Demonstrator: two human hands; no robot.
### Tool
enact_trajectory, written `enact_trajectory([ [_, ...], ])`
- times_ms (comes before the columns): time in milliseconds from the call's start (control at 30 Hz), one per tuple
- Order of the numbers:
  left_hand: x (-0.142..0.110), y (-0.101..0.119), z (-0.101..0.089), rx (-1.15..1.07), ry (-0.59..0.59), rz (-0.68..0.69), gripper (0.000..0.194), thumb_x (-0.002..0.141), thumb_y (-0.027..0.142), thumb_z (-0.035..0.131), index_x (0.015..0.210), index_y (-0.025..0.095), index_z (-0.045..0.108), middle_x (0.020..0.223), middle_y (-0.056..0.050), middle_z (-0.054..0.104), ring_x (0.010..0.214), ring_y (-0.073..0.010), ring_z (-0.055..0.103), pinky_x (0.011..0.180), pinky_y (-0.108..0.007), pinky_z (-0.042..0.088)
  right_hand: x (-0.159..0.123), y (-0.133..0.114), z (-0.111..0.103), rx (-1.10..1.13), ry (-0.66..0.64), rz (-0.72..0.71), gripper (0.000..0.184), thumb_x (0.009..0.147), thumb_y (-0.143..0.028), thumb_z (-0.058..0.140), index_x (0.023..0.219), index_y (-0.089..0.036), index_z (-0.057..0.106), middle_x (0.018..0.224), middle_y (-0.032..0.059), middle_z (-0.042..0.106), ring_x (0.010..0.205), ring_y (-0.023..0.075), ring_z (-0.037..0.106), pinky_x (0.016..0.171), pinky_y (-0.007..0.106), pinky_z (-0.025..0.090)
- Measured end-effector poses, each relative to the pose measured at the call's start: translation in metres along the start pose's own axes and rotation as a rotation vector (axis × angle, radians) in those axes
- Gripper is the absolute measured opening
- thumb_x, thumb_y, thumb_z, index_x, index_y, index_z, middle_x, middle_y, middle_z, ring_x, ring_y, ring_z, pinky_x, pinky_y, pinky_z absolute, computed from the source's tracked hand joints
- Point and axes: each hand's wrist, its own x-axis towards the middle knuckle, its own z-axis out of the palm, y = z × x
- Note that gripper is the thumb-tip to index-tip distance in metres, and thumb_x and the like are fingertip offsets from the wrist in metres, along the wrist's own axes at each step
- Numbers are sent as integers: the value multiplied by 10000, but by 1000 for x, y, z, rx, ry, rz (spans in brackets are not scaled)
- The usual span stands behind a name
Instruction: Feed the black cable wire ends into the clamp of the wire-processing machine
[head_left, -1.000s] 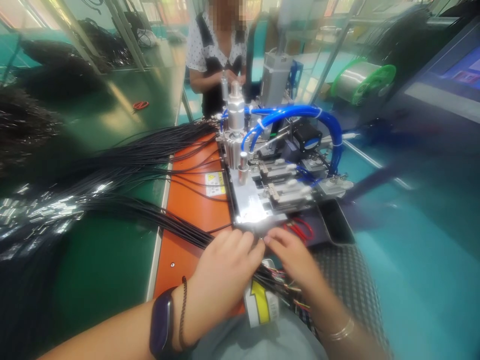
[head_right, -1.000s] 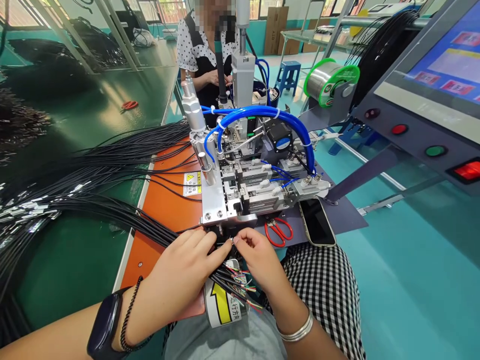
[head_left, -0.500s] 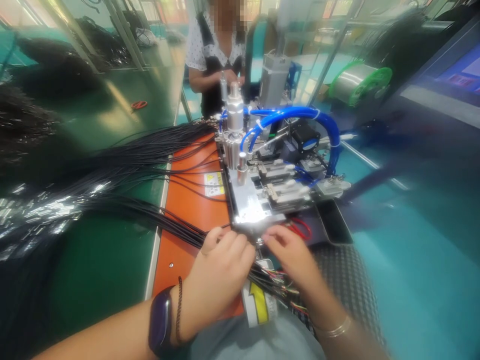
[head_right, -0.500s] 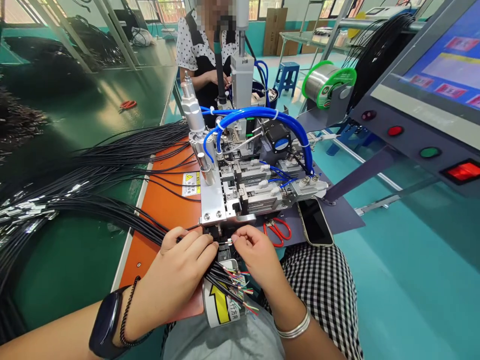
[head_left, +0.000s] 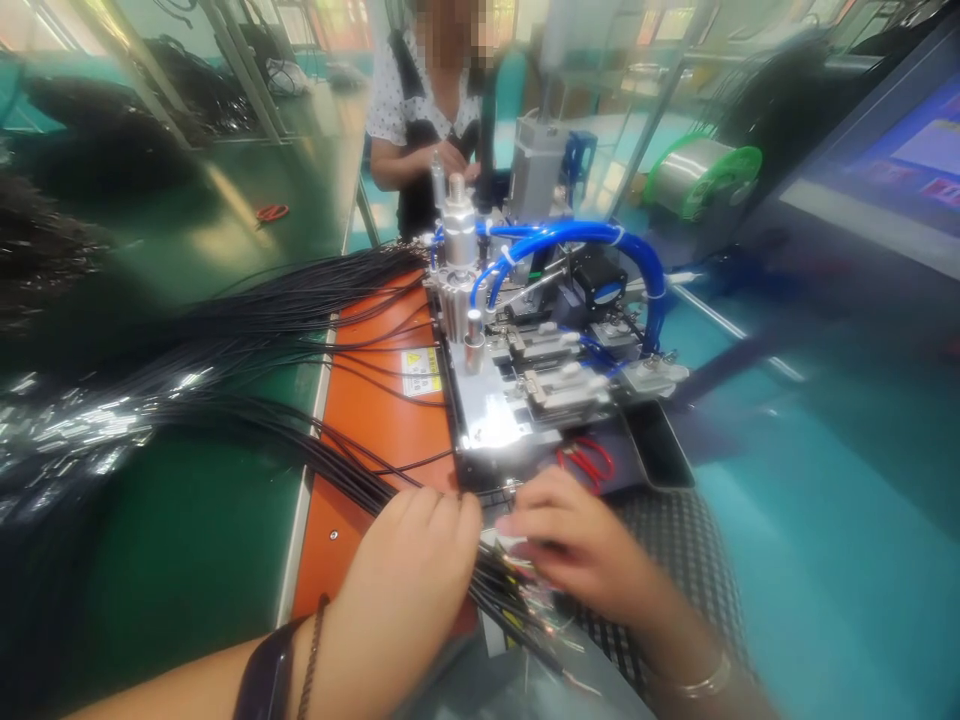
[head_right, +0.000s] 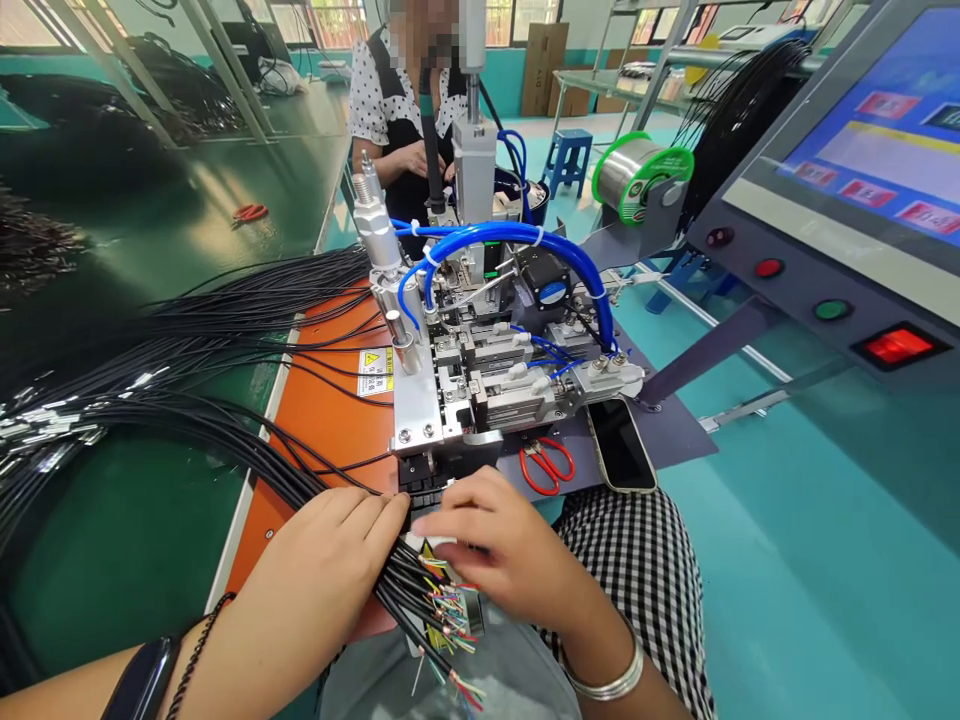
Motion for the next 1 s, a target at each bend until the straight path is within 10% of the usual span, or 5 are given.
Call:
enact_trajectory([
  [233,8,-16,9,-27,80,-17,332,792,41,524,1112,110,574,1091,-134,610,963,-271,569,825,-440,486,6,3,10,-17,86,-166,283,884,-124,530,1101,-268,640,897,37,645,840,172,520,751,326,464],
  [433,7,-15,6,-76,112,-19,314,808,37,486,1095,137,563,897,-76,632,802,-243,585,708,-419,505,2,7,12,-22,90,-185,276,887,-129,527,1096,-273,636,914,31,647,815,161,529,730,320,459],
  [667,0,-17,11,-75,448,234,320,832,79,437,1141,84,520,1105,-134,627,964,-260,583,811,-416,493,7,8,13,-16,249,-147,207,880,-124,545,1026,-241,634,874,28,679,820,166,561,737,329,465],
  [1000,2,-15,11,-154,260,147,220,843,116,438,1031,172,538,896,-53,593,753,-216,554,619,-355,453,-1,-3,27,-83,544,-73,225,784,-38,639,913,-221,609,795,19,608,755,165,560,678,321,479],
])
